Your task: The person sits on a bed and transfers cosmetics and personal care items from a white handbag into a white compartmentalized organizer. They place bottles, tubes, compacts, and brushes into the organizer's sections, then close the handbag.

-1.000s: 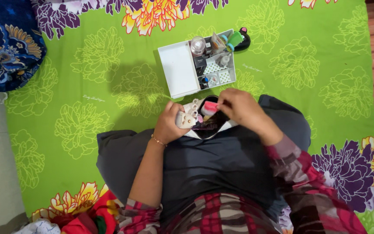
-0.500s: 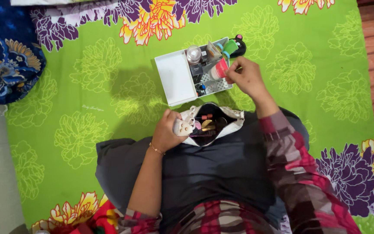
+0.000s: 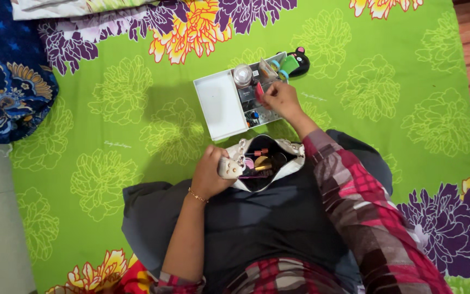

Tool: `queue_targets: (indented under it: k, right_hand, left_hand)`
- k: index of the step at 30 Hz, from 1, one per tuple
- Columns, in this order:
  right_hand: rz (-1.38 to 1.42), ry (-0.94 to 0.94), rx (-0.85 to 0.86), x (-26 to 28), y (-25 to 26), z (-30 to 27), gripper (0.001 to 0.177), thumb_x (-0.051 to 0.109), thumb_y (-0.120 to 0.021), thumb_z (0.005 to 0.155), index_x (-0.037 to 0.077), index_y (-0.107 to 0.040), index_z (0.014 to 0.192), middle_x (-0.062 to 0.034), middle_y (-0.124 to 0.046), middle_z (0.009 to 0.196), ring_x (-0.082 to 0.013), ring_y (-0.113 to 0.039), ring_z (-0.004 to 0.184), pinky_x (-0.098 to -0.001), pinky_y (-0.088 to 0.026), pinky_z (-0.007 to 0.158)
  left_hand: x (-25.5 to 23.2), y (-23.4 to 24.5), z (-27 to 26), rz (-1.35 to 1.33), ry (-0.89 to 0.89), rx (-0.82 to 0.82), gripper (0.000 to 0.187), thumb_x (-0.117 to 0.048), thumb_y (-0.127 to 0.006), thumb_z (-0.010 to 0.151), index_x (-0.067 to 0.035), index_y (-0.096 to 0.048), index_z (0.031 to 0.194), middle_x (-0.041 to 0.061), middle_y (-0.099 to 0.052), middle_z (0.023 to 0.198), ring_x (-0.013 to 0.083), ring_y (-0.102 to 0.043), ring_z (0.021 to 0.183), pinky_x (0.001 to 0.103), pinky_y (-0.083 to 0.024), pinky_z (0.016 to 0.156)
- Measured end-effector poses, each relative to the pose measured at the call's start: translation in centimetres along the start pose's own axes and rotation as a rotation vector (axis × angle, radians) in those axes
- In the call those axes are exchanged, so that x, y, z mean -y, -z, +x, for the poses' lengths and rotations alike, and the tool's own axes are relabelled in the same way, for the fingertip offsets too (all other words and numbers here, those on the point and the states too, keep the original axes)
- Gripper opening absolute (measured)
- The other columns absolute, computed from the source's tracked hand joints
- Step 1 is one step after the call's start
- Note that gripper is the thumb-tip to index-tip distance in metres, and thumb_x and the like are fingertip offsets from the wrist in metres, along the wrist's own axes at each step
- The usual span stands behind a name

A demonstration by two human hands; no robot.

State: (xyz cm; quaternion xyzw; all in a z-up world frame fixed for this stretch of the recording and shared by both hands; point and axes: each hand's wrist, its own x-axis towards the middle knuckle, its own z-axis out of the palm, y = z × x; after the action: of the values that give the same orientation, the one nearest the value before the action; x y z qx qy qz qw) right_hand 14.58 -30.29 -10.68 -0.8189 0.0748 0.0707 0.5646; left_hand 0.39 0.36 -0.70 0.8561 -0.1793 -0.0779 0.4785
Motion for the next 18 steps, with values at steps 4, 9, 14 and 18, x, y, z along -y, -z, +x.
queue_targets:
  k: [4,9,14,18]
  right_hand:
    - [-0.134,0.117,0.009,0.0,-0.4,-0.1,0.015,0.008,-0.074,0.088,-0.001,-0.063,0.083,-0.012,-0.074,0.076,-0.018,-0.076,0.071,-0.0311,-0.061,0.062]
    - [-0.369,0.214,-0.044,1.0,-0.7,-0.4,0.015,0.009,-0.08,0.084,0.0,-0.067,0.083,-0.0148,-0.072,0.078,-0.0251,-0.073,0.072,-0.0357,-0.057,0.068]
    - [-0.305,0.182,0.0,2.0,-0.5,-1.1,0.012,0.007,-0.077,0.083,0.002,-0.067,0.088,-0.0126,-0.074,0.081,-0.0231,-0.074,0.072,-0.0347,-0.057,0.067]
    - [-0.242,0.117,0.0,2.4,-0.3,-1.3,0.011,0.007,-0.074,0.084,0.003,-0.067,0.092,-0.0113,-0.074,0.081,-0.021,-0.075,0.071,-0.033,-0.058,0.065]
  left_hand:
    - [0.1,0.0,0.1,0.004,-0.004,0.01,0.06,-0.018,-0.09,0.053,-0.009,-0.058,0.103,0.013,-0.056,0.103,0.0373,-0.062,0.097,0.043,-0.054,0.081]
    - [0.0,-0.1,-0.1,0.029,0.013,0.009,0.058,-0.019,-0.091,0.056,-0.01,-0.058,0.103,0.013,-0.056,0.103,0.0368,-0.063,0.097,0.044,-0.053,0.08]
    - [0.0,-0.1,-0.2,0.027,0.004,0.008,0.059,-0.019,-0.09,0.056,-0.01,-0.058,0.104,0.013,-0.056,0.103,0.0371,-0.063,0.097,0.044,-0.054,0.081]
    - [0.0,-0.1,-0.3,0.009,0.0,-0.001,0.059,-0.018,-0.09,0.056,-0.01,-0.058,0.105,0.013,-0.057,0.104,0.0374,-0.063,0.096,0.044,-0.054,0.08]
